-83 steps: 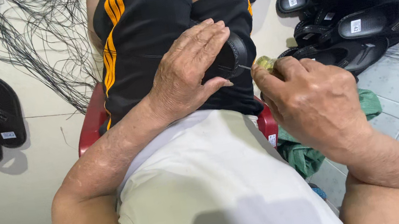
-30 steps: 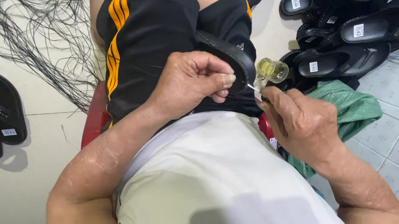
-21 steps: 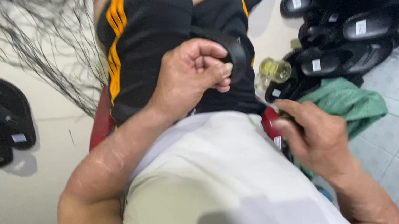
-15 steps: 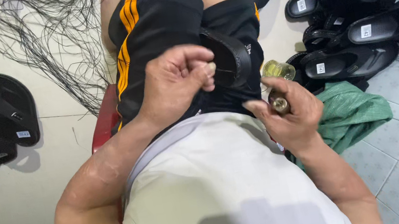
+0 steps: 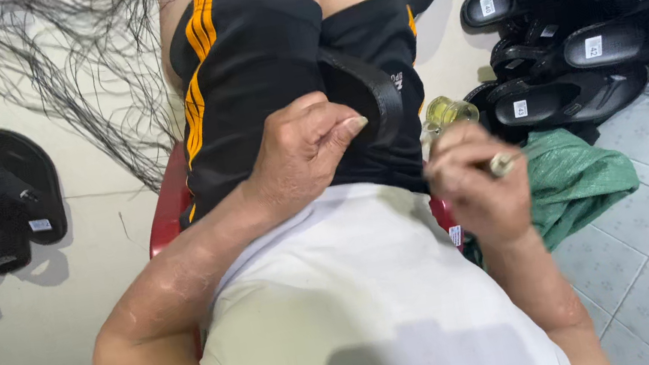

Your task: The person sits on a red chair and sews a black shoe held between their legs using a needle and thread. They repeatedly push the needle through the shoe material and pull the thread tight to secure the stitching.

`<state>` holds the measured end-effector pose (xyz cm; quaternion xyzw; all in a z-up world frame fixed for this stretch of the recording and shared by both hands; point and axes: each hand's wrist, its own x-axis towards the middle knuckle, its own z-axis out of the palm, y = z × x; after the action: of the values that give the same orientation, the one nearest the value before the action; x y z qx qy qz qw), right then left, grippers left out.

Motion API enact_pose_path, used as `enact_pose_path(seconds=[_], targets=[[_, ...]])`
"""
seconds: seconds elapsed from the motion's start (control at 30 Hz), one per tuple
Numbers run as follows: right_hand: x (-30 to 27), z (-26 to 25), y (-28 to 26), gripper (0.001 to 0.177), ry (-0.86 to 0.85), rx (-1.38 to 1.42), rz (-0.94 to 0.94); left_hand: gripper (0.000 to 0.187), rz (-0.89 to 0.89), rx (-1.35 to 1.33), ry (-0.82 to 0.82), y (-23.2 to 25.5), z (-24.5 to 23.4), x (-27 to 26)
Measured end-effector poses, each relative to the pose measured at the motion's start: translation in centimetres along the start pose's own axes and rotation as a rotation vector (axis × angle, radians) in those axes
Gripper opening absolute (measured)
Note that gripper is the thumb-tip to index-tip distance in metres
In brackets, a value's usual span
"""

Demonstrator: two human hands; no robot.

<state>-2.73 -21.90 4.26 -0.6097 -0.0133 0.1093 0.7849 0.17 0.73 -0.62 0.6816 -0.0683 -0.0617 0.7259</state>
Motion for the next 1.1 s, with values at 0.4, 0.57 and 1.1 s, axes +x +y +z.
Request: enact_pose_path(seconds=[0.4,0.57,1.1], targets=[[3.8,2.4,-2.5,0.026,-0.24,-0.132,0.16,0.017,-0.267,-0.401,-0.171,2.4,-1.2,-1.8],[1.8,0.8,-4.4,0.01,0.195,-0.695,-0.08,0.021,-0.317,-0.165,-0.145,3.6,-1.8,-1.4],[1.4,1.9,0.2,0.012,0.055,-0.141,-0.117,0.015,-0.255,-0.441,-0.163,3.0,-1.5,-1.8]])
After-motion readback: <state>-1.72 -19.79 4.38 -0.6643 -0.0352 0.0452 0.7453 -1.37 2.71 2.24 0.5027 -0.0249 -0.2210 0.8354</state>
